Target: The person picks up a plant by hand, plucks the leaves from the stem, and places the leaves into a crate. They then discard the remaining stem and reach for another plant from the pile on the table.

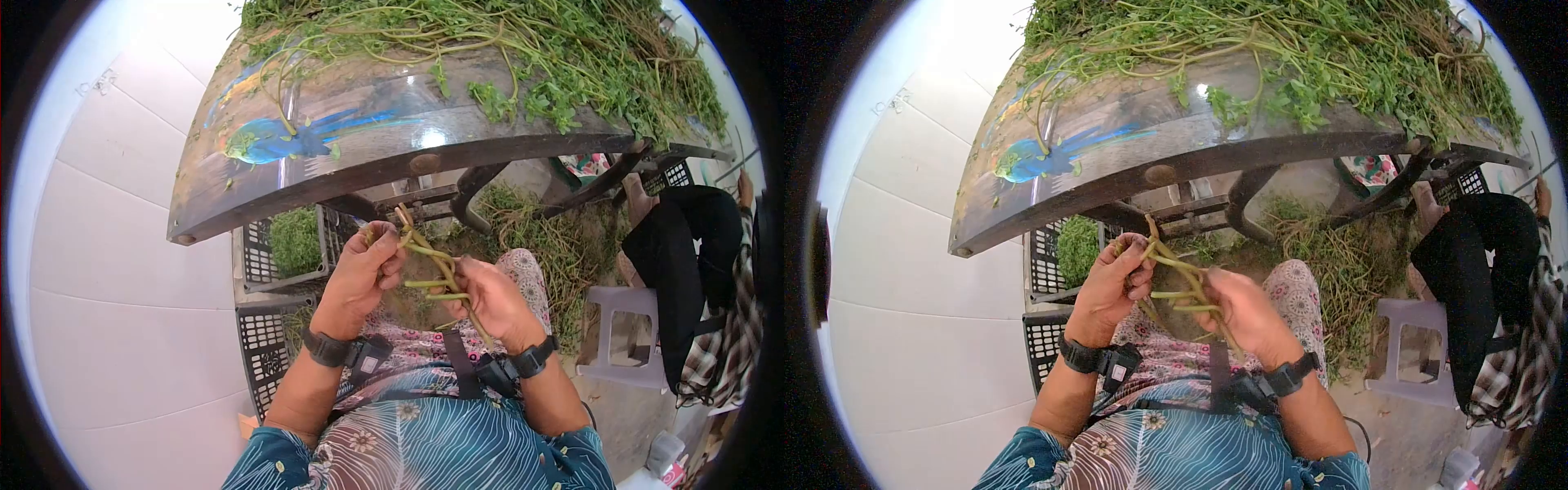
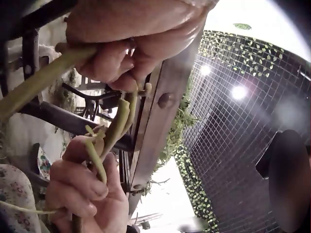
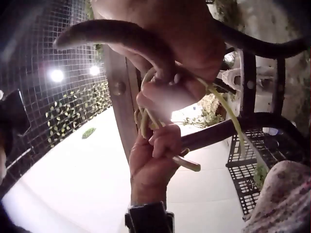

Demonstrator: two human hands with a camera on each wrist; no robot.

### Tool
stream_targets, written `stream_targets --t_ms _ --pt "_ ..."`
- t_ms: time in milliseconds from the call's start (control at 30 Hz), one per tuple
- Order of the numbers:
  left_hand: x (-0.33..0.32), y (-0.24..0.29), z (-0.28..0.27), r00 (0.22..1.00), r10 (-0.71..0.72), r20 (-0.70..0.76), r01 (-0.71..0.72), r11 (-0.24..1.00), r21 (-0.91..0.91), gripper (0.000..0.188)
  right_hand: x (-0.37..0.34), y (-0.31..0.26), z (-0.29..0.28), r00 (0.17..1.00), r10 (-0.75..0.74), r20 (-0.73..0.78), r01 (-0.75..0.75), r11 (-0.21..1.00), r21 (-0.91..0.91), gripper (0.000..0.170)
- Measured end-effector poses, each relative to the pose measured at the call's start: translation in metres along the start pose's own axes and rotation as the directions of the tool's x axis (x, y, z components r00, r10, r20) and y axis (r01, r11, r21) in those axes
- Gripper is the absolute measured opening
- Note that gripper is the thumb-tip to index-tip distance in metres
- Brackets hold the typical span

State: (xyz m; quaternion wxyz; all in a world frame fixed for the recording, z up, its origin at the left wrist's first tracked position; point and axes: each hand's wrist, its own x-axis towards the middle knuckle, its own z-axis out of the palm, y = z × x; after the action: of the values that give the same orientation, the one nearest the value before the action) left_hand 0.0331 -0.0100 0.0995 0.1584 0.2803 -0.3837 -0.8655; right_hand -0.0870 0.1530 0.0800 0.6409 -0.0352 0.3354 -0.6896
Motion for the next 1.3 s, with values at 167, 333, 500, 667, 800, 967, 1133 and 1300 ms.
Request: stream_targets --t_ms 167,333,500,667,800,967,1133,1300 --pt "-0.005 0.008 0.004 0.996 0.018 0.084 -0.027 0.995 0.099 0.013 -0.002 0.004 0.002 0.994 0.093 0.063 -0.101 0.985 0.142 0.033" --pt "-0.006 0.010 0.004 0.992 0.050 0.118 -0.061 0.994 0.086 0.015 -0.005 0.003 0.007 0.991 -0.005 0.132 0.002 1.000 0.018 0.036" --pt "-0.018 0.023 0.014 0.967 0.255 0.018 -0.241 0.887 0.394 0.013 0.003 -0.005 0.008 0.979 -0.175 0.106 0.203 0.906 -0.372 0.027" --pt "-0.040 0.017 0.052 0.693 0.603 0.396 -0.565 0.113 0.817 0.012 0.025 0.008 -0.001 0.911 -0.405 -0.079 0.229 0.656 -0.719 0.023" --pt "-0.034 0.008 0.058 0.746 0.520 0.416 -0.624 0.327 0.710 0.008 0.031 0.011 -0.003 0.923 -0.343 -0.175 0.251 0.880 -0.403 0.018" --pt "-0.016 0.019 0.016 0.994 0.109 0.019 -0.110 0.992 0.067 0.010 0.009 -0.009 -0.021 0.934 -0.301 -0.194 0.295 0.954 -0.060 0.025" --pt "-0.009 0.000 0.003 1.000 -0.015 -0.014 0.014 0.995 -0.096 0.014 0.004 -0.018 -0.022 0.945 -0.229 -0.234 0.274 0.944 0.183 0.029" --pt "-0.007 -0.004 0.013 0.994 -0.077 0.074 0.084 0.992 -0.094 0.015 0.008 -0.014 -0.023 0.973 -0.226 -0.057 0.233 0.944 0.234 0.034"
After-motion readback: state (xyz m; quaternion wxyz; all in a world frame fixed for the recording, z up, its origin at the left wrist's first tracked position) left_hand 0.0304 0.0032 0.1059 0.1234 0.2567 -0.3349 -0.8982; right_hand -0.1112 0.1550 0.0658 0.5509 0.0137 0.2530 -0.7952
